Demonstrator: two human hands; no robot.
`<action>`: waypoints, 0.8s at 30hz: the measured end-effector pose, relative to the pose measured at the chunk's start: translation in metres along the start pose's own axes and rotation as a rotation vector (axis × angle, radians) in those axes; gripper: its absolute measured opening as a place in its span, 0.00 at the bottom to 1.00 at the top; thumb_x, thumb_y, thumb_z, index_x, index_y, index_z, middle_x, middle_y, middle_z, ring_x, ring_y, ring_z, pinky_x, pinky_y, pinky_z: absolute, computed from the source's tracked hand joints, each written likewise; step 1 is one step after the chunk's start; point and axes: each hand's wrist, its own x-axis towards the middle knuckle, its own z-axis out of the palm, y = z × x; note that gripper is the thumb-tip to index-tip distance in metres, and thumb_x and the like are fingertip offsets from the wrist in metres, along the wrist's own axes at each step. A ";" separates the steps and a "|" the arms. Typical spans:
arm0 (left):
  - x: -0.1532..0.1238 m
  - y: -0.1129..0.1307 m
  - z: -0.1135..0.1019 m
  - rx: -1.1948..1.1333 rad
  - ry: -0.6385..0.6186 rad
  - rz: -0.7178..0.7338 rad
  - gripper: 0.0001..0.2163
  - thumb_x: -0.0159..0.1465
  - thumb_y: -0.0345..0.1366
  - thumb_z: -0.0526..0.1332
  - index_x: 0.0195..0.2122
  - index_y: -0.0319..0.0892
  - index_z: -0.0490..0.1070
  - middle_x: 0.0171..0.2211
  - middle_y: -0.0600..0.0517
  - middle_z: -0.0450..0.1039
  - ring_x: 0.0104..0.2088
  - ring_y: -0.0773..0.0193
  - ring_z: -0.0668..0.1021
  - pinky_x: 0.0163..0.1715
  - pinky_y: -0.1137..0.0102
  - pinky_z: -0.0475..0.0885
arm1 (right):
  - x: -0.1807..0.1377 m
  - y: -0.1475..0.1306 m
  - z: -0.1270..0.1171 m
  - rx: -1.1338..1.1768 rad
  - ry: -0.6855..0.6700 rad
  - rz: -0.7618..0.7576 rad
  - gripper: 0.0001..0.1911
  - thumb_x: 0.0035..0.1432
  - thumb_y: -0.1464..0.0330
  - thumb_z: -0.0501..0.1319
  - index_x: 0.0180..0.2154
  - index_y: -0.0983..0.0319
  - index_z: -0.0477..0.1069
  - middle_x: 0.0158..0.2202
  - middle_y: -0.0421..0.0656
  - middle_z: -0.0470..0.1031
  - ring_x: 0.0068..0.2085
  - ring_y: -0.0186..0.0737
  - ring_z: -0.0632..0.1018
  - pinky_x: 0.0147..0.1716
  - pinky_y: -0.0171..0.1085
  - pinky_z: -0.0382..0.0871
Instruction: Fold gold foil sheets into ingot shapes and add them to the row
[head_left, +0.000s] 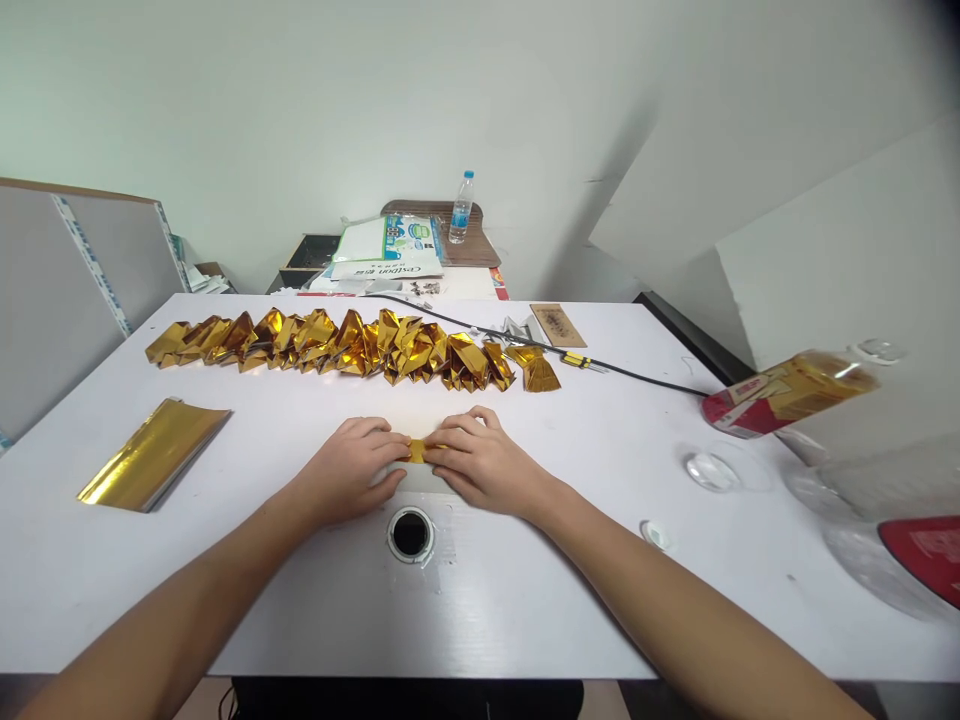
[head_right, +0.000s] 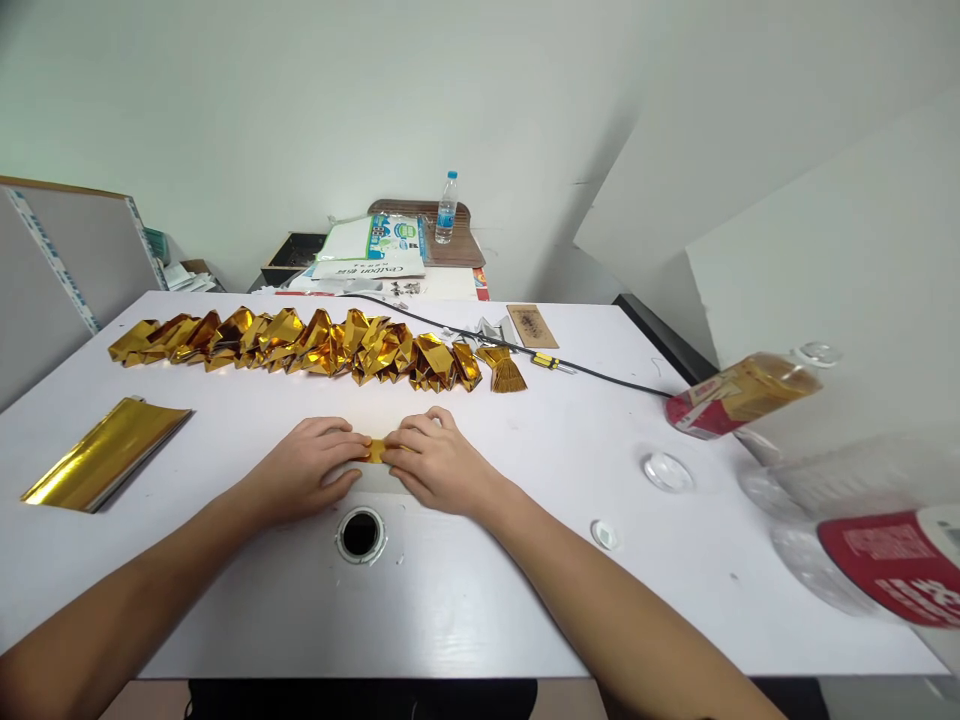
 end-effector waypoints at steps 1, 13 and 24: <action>-0.001 -0.002 0.000 -0.016 0.001 0.005 0.11 0.71 0.35 0.60 0.51 0.46 0.79 0.52 0.50 0.82 0.55 0.50 0.77 0.56 0.53 0.72 | 0.000 -0.001 0.000 0.010 -0.006 -0.009 0.12 0.72 0.67 0.60 0.53 0.59 0.78 0.53 0.46 0.83 0.55 0.50 0.75 0.56 0.53 0.55; -0.005 -0.024 0.002 -0.222 -0.006 -0.161 0.10 0.69 0.43 0.67 0.47 0.51 0.84 0.51 0.52 0.84 0.54 0.52 0.78 0.57 0.54 0.73 | -0.003 0.004 0.001 0.061 0.017 0.123 0.09 0.72 0.66 0.61 0.43 0.57 0.81 0.53 0.42 0.85 0.55 0.50 0.77 0.57 0.55 0.54; -0.005 -0.011 0.000 -0.106 -0.045 -0.158 0.09 0.70 0.38 0.63 0.47 0.49 0.83 0.52 0.52 0.83 0.54 0.51 0.77 0.55 0.54 0.72 | -0.004 0.000 0.000 0.047 -0.006 0.172 0.11 0.70 0.67 0.61 0.48 0.55 0.82 0.56 0.43 0.83 0.61 0.56 0.75 0.62 0.61 0.51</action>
